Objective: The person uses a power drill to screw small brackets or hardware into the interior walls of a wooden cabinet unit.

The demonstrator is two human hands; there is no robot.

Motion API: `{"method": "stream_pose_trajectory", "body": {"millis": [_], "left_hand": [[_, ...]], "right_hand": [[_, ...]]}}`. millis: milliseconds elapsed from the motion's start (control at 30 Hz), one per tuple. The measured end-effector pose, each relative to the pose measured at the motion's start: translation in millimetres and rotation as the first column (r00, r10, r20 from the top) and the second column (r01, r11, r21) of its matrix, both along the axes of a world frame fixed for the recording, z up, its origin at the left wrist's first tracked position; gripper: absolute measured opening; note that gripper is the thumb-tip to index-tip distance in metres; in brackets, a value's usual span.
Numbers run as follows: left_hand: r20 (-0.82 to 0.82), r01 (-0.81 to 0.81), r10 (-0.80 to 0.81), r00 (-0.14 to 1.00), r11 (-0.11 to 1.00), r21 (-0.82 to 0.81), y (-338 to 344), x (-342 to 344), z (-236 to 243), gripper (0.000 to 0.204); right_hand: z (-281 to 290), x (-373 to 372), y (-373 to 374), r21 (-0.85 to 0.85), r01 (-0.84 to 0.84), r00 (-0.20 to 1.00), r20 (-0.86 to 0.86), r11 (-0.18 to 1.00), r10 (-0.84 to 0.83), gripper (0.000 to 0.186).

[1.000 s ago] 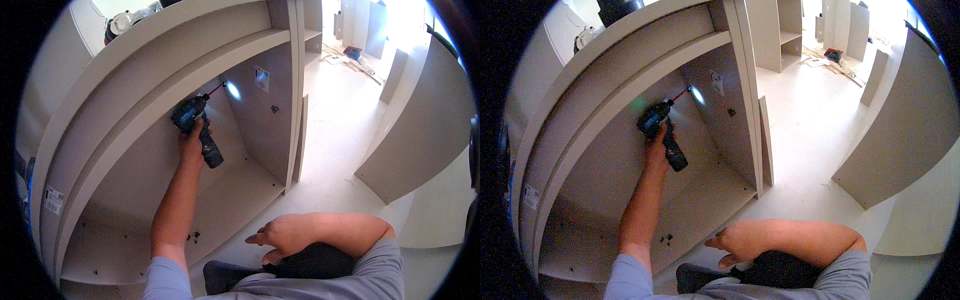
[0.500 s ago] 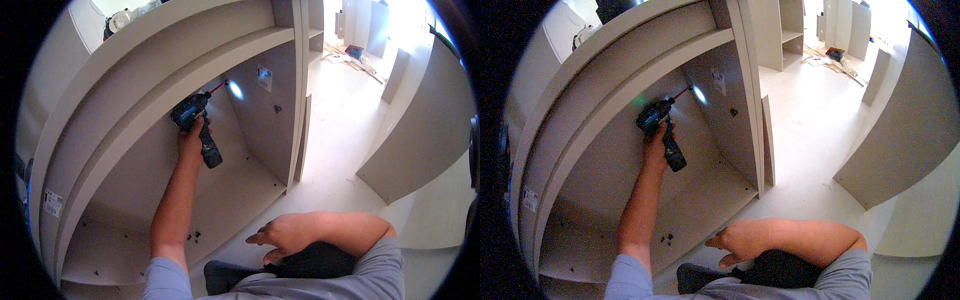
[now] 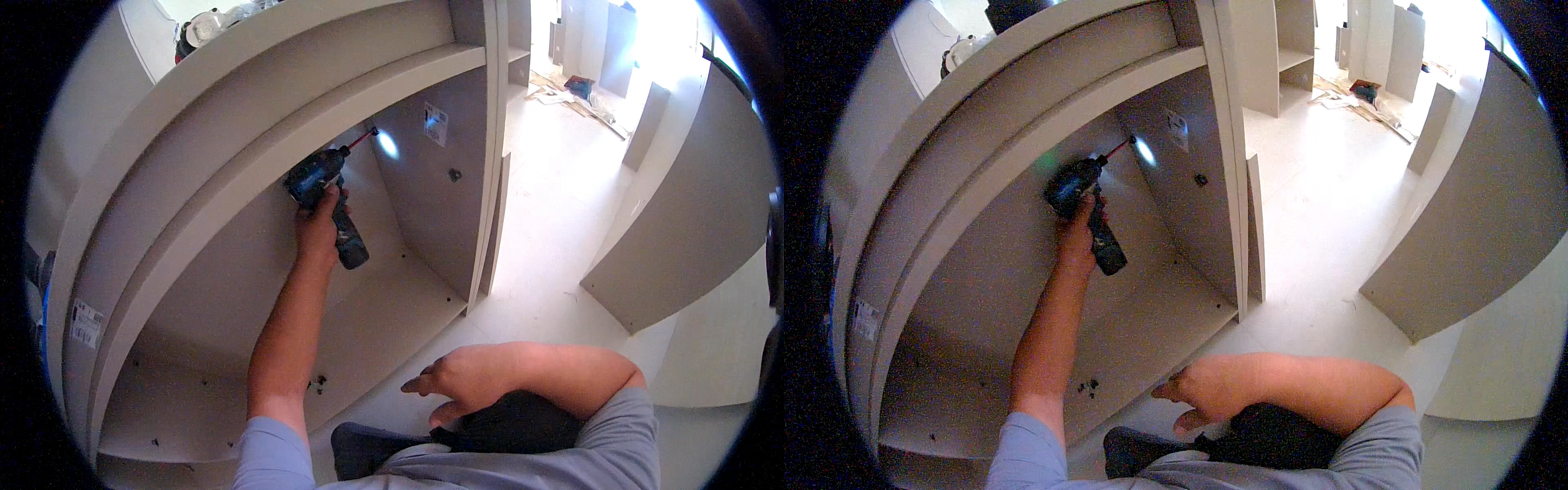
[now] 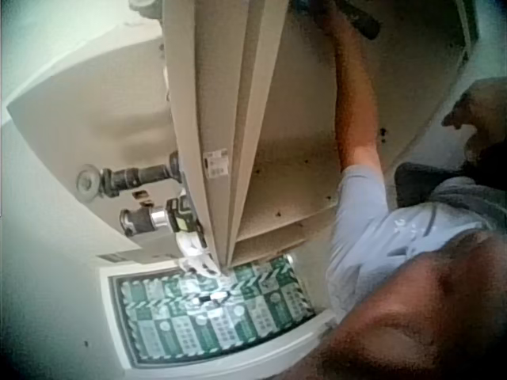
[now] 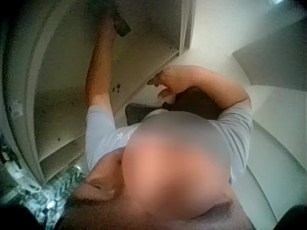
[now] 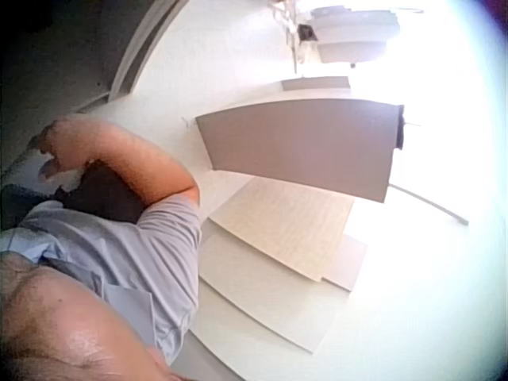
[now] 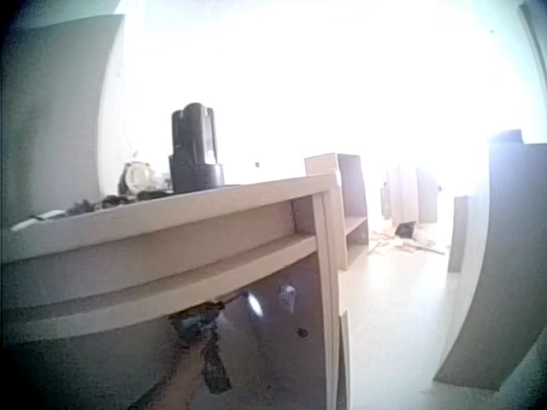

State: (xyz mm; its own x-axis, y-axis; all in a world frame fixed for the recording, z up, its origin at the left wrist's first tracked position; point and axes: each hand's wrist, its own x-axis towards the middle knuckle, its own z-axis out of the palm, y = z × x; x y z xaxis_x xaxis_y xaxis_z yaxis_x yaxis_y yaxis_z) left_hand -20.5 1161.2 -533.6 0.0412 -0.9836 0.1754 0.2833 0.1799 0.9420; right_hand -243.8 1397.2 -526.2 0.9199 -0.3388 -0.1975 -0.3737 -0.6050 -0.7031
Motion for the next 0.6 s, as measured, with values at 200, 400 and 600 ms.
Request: {"method": "stream_pose_trajectory", "body": {"millis": [200, 400, 600], "left_hand": [[-0.020, 0.020, -0.020, 1.000, 1.000, -0.010, 1.5, -4.7, 3.2, 0.038], [-0.054, 0.009, -0.006, 0.999, 0.998, 0.057, 27.2, 15.4, -0.9, 0.038], [-0.055, -0.113, 0.132, 0.990, 0.960, 0.257, 174.6, 125.5, -73.1, 0.034]], "right_hand": [[1.8, 2.3, 2.5, 0.010, 0.018, 1.000, 0.018, 1.000, -0.019, 0.074], [0.0, 14.1, -5.7, 0.040, 0.085, 0.994, -0.069, 0.996, -0.082, 0.069], [-8.5, 33.5, -20.6, -0.005, 0.128, 0.980, -0.151, 0.992, -0.127, 0.069]]}}
